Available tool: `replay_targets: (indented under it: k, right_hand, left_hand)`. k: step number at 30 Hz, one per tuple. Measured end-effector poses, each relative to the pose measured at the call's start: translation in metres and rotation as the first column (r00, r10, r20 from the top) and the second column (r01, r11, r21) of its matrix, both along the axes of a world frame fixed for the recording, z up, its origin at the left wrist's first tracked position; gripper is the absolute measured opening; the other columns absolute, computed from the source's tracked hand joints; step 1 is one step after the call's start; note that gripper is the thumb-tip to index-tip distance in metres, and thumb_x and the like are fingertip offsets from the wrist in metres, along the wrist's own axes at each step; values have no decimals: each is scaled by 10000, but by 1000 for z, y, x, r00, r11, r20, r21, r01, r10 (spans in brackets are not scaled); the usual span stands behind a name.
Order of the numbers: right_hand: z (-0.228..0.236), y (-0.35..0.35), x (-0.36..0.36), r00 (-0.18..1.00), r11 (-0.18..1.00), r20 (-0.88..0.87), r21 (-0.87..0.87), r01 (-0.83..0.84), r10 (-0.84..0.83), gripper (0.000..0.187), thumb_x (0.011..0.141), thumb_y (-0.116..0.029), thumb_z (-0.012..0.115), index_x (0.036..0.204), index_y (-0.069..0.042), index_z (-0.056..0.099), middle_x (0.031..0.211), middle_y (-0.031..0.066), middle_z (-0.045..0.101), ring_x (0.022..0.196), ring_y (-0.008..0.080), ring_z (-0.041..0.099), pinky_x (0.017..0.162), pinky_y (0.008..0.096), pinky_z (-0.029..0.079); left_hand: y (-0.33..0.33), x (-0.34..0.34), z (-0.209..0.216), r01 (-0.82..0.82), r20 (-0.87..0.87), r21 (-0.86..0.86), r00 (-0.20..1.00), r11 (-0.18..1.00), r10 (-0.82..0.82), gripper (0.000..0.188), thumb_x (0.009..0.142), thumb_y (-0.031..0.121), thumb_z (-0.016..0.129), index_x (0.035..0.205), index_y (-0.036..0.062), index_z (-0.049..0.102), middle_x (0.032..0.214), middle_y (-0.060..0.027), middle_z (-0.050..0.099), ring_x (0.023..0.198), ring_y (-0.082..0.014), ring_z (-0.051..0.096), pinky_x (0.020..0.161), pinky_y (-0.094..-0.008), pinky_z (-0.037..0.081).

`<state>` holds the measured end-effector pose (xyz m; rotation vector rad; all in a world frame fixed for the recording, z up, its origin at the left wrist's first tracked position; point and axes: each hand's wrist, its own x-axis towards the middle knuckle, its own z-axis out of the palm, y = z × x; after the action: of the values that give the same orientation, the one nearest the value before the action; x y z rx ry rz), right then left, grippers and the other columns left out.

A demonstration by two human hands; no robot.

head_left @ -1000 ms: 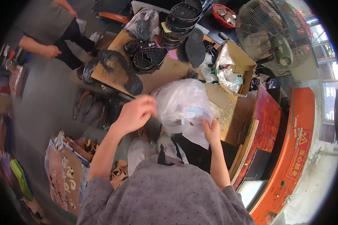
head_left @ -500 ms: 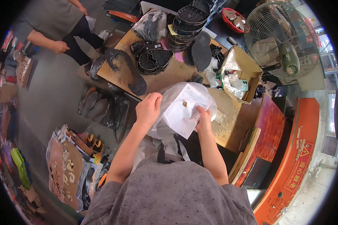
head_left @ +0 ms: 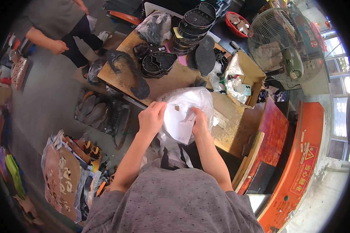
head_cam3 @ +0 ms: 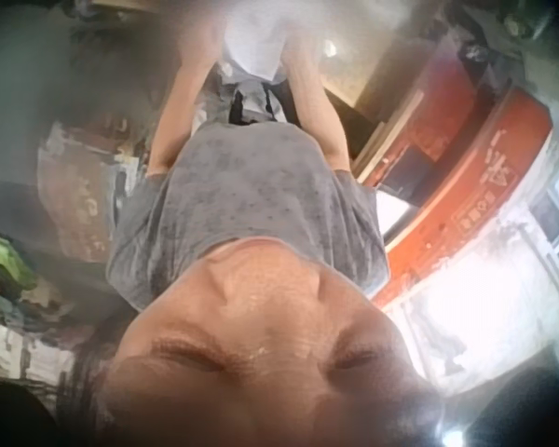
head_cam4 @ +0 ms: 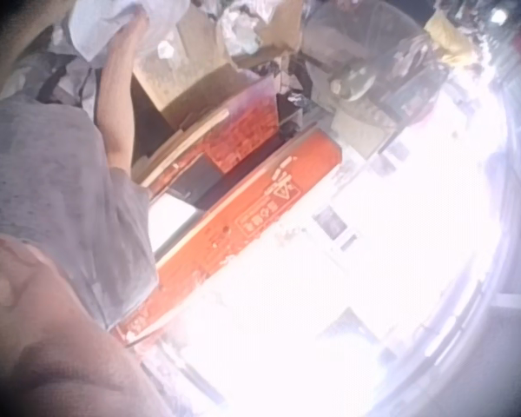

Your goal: The person removes a plastic-wrapped stack of tan cardboard cutouts from a press, writes on a plastic bag with a black marker, places the cutouts into the bag, and seals it. The person then hands the bag to a coworker and picks up a small black object from the table.

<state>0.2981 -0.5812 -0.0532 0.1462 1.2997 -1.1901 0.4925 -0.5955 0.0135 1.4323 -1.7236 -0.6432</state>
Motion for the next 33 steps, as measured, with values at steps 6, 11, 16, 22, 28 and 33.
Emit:
replay_targets:
  k: [6, 11, 16, 22, 28, 33]
  right_hand:
    - [-21, 9, -23, 997, 999, -72, -12, 32, -33, 281, 856, -93, 481, 1097, 44, 533, 1025, 166, 588, 975, 303, 582, 851, 469, 487]
    - [8, 24, -33, 979, 998, -190, -6, 68, -68, 283, 854, -65, 460, 1106, 54, 503, 1012, 182, 565, 896, 323, 598, 797, 468, 518]
    - [5, 16, 3, 994, 970, -32, -215, -110, 106, 242, 869, -92, 484, 1066, 40, 528, 991, 172, 562, 903, 314, 595, 796, 454, 517]
    - [-59, -46, -11, 999, 993, -27, -115, 37, -40, 303, 879, -162, 530, 1128, 11, 540, 1087, 156, 581, 1022, 282, 571, 867, 425, 473]
    - [-74, -40, -28, 997, 998, -70, -55, 40, -44, 356, 857, -191, 572, 1154, 4, 539, 1122, 148, 582, 1058, 269, 560, 899, 417, 453]
    - [-79, -46, -25, 996, 999, -88, -53, -6, 1, 403, 839, -214, 607, 1176, -3, 537, 1152, 141, 582, 1088, 258, 550, 925, 411, 436]
  left_hand:
    - [1, -3, 12, 55, -32, -17, 998, 998, -56, 64, 828, 138, 652, 878, 108, 678, 774, -59, 599, 617, -242, 608, 543, -320, 471]
    - [22, -12, 5, 240, -40, -19, 970, 971, -240, 74, 825, 158, 645, 876, 115, 676, 768, -52, 598, 600, -258, 605, 525, -325, 472]
    - [31, -16, 3, 150, -147, -16, 978, 989, -150, 79, 828, 112, 627, 889, 89, 671, 771, -71, 604, 585, -254, 601, 530, -322, 476]
    - [36, -12, 6, 173, -225, -54, 957, 983, -181, 99, 823, 82, 630, 912, 86, 676, 769, -74, 606, 587, -241, 603, 524, -313, 472]
    - [49, -23, 1, 279, -156, -67, 945, 958, -286, 93, 821, 126, 642, 903, 115, 684, 729, -37, 576, 555, -233, 587, 485, -320, 458]
    - [51, -29, -3, 360, -233, -52, 903, 931, -362, 94, 817, 131, 630, 902, 132, 668, 794, -36, 597, 607, -266, 602, 513, -346, 477]
